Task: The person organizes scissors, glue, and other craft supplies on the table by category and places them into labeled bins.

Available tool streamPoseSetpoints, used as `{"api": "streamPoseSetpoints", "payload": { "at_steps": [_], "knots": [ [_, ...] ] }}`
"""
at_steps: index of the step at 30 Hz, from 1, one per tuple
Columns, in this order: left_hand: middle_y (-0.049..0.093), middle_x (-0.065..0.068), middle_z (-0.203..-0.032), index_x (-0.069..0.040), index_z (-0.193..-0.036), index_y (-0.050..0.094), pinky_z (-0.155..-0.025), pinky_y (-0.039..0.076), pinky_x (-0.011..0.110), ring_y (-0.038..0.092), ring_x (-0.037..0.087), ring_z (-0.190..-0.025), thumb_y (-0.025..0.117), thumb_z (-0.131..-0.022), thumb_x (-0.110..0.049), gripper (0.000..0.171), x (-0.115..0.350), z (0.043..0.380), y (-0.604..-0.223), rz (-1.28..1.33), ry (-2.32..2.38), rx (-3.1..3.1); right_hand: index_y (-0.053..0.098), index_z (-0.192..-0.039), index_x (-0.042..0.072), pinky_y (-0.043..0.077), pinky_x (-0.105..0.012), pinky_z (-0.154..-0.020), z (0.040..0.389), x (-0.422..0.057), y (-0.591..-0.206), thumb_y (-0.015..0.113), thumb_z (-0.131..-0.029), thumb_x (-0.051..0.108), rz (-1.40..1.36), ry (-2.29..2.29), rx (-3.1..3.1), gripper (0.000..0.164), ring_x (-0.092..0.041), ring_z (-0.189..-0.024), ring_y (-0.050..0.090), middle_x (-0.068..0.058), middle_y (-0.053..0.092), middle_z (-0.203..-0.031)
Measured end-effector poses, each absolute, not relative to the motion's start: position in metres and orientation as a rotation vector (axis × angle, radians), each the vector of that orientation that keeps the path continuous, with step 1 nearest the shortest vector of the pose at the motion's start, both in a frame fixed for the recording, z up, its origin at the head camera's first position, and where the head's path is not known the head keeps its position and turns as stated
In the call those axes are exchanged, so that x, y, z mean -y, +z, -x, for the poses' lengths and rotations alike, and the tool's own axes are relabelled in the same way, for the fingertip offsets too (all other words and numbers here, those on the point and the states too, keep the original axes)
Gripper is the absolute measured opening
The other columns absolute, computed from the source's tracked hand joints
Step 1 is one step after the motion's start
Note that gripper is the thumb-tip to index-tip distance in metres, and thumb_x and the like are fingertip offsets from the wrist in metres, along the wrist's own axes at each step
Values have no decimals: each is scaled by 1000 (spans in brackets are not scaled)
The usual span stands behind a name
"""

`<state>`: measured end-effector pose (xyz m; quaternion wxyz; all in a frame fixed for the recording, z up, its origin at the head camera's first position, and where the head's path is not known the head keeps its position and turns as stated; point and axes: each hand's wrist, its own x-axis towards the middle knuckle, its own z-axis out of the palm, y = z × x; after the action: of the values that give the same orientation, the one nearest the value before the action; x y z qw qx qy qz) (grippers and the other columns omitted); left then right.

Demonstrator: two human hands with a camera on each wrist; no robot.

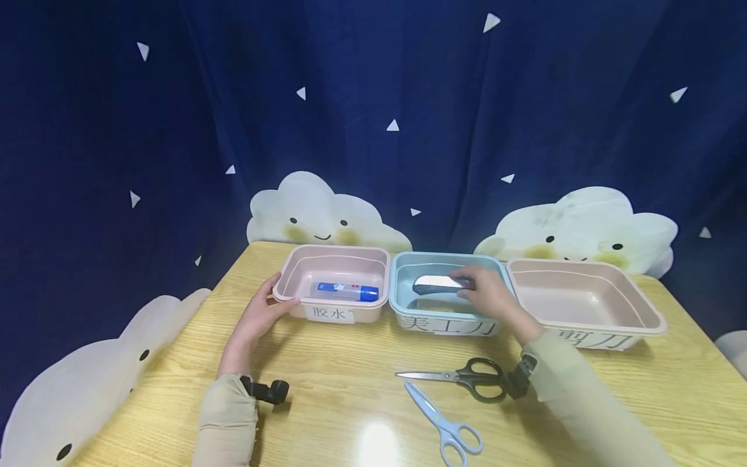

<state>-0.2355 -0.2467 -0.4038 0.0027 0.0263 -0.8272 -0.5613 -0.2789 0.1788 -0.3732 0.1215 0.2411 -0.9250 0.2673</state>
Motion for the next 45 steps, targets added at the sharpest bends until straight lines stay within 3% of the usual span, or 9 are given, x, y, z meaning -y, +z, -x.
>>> {"api": "streamPoseSetpoints", "payload": {
  "at_steps": [19, 27, 32, 38, 45],
  "knots": [
    [33, 15, -142, -17, -146, 16, -101, 31, 47, 41, 33, -120, 67, -82, -29, 83, 246, 239, -407, -108, -1730, 2607, 64, -106, -1, 42, -47, -91, 309, -177, -395, 67, -70, -3, -539, 827, 2888, 36, -37, -104, 57, -19, 63, -108],
    [32, 15, -142, -17, -146, 16, -100, 32, 45, 42, 33, -120, 68, -81, -28, 84, 246, 239, -405, -92, -1747, 2586, 63, -107, -2, 47, -44, -85, 311, -176, -394, 63, -72, -5, -519, 820, 2937, 36, -34, -98, 60, -18, 65, -104],
    [33, 15, -142, -17, -146, 16, -100, 31, 46, 42, 33, -120, 67, -81, -28, 83, 246, 237, -405, -92, -1738, 2594, 63, -107, -3, 47, -44, -82, 310, -175, -392, 54, -75, -6, -531, 810, 2903, 33, -34, -96, 60, -18, 66, -101],
    [31, 15, -143, -18, -146, 16, -101, 30, 47, 41, 33, -121, 68, -81, -31, 85, 247, 237, -403, -108, -1736, 2601, 62, -109, -1, 47, -45, -83, 297, -171, -382, 54, -85, 3, -562, 796, 2842, 26, -34, -96, 61, -17, 66, -101],
    [34, 17, -140, -15, -146, 16, -100, 31, 47, 42, 33, -119, 67, -82, -29, 83, 247, 238, -405, -86, -1728, 2595, 66, -101, 1, 50, -43, -75, 278, -170, -381, 56, -83, 2, -669, 760, 2719, 21, -28, -84, 63, -14, 67, -93]
  ]
}}
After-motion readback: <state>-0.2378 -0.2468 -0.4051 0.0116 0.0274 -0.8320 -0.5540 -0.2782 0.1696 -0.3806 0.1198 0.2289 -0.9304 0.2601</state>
